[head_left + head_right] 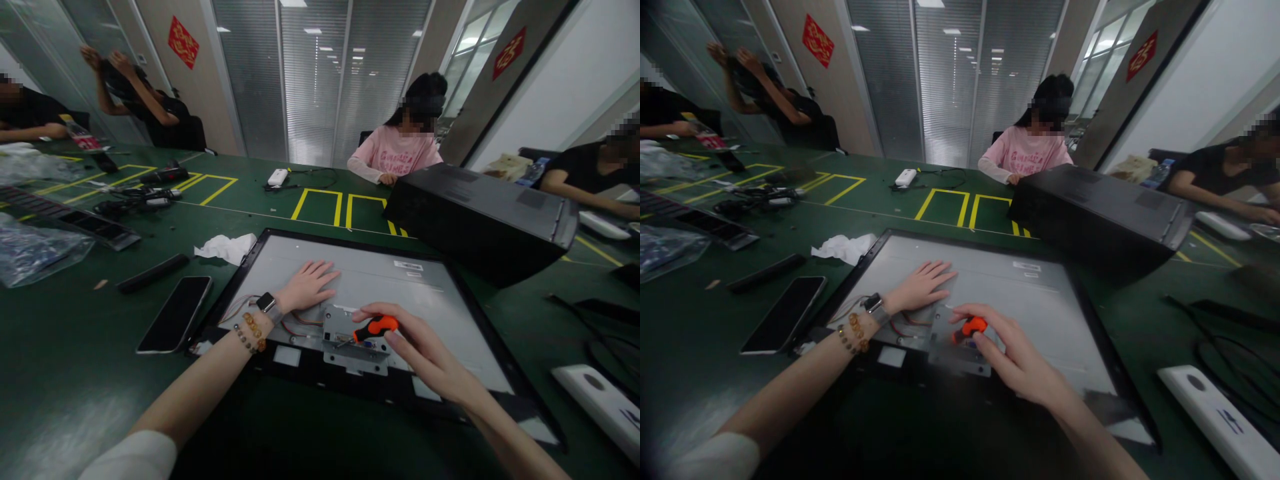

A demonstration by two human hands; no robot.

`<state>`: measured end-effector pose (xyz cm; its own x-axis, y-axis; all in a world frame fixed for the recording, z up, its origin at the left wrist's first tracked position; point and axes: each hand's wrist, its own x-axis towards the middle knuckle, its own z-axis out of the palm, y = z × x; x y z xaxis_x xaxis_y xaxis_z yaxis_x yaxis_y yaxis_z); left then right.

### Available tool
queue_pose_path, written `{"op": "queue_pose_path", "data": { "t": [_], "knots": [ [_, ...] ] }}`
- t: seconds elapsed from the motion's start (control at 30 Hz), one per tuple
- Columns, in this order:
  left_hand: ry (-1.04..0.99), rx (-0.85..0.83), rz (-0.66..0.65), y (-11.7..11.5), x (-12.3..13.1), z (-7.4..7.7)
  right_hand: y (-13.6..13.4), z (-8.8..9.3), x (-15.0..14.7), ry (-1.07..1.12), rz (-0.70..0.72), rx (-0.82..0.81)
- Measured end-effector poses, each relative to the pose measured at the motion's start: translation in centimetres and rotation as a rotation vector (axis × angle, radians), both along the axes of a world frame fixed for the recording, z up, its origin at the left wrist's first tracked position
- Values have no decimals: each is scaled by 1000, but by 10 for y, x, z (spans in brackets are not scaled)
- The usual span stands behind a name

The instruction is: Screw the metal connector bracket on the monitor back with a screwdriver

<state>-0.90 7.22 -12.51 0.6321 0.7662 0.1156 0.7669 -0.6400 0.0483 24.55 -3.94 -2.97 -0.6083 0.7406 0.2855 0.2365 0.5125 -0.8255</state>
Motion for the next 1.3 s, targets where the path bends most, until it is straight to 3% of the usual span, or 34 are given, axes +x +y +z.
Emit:
{"op": "queue_pose_path", "data": {
  "t": [0.2,0.47,0.8,1.3],
  "knots": [
    [-11,-9,-1,1,0,-1,4,-1,-4,137,19,46],
    [-13,-17,-3,1,-1,-1,4,12,-4,105,50,87],
    [-4,-32,7,0,1,2,5,1,-8,172,37,166],
    [-21,-24,0,1,-1,0,3,6,-7,153,9,180]
  ]
}}
